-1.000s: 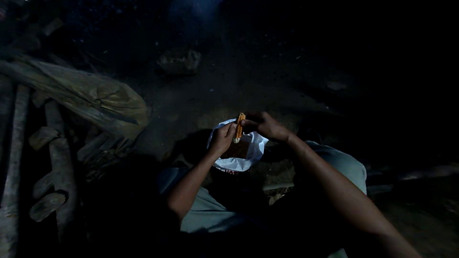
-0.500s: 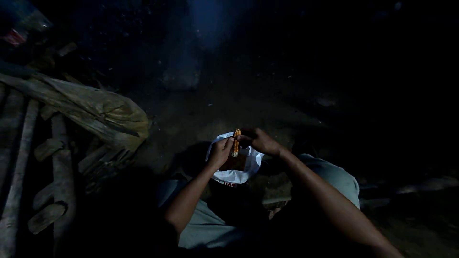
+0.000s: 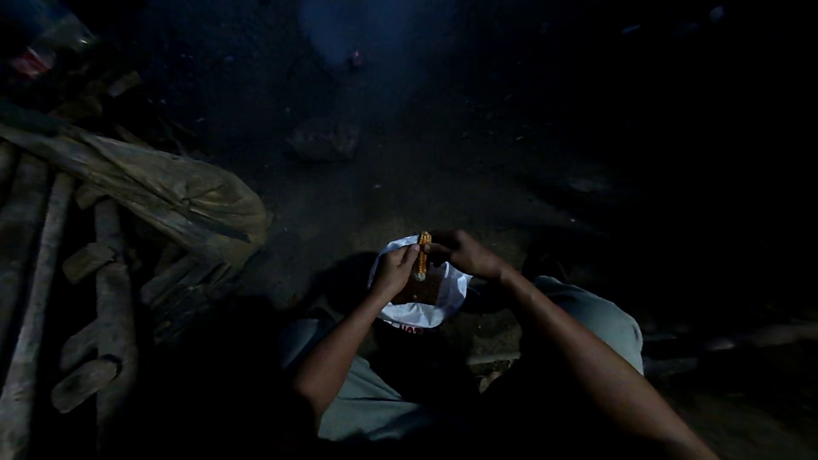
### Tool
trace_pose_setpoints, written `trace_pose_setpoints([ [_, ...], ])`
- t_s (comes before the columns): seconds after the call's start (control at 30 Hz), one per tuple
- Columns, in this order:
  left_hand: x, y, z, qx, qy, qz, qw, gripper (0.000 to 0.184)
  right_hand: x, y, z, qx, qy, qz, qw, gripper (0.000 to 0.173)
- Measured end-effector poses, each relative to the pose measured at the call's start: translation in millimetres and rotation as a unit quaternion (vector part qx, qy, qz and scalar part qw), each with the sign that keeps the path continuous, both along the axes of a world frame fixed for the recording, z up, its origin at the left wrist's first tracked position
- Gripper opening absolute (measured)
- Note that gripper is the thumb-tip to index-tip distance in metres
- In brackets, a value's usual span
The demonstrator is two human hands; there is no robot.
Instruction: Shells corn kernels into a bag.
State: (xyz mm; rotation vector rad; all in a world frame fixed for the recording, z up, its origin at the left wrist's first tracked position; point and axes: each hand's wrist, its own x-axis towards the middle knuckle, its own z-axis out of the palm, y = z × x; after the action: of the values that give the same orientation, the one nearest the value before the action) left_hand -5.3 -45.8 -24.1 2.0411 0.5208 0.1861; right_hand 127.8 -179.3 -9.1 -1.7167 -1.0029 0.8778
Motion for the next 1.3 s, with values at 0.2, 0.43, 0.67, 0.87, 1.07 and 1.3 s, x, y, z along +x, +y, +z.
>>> trace_pose_setpoints([
  [0.2, -2, 1, 3, -0.040, 0.010, 0.004, 0.999, 0.039, -2, -1, 2, -0.006, 0.006, 0.006, 1.000, 0.024],
  [0.43, -1, 0, 3, -0.005, 0.014, 0.000, 1.000, 0.042, -3, -2, 8, -0.025, -0.039, 0.025, 0.999, 0.025],
  [0.67, -4, 1, -8, 0.011, -0.031, -0.017, 0.999, 0.039, -2, -2, -2, -0.015, -0.038, 0.029, 0.999, 0.026],
  [0.87, -2, 5, -6, -0.040, -0.037, -0.014, 0.998, 0.037, 4, -2, -1, -0.008, -0.033, 0.048, 0.998, 0.023],
  [1.07, 1, 4, -1, -0.048, -0.024, 0.000, 0.999, 0.042, 5, -1, 3, -0.014, -0.045, 0.047, 0.998, 0.025],
  [1.3, 1, 3, -3, 0.010, -0.012, -0.006, 1.000, 0.040, 0, -1, 1, -0.016, -0.066, 0.035, 0.997, 0.024],
])
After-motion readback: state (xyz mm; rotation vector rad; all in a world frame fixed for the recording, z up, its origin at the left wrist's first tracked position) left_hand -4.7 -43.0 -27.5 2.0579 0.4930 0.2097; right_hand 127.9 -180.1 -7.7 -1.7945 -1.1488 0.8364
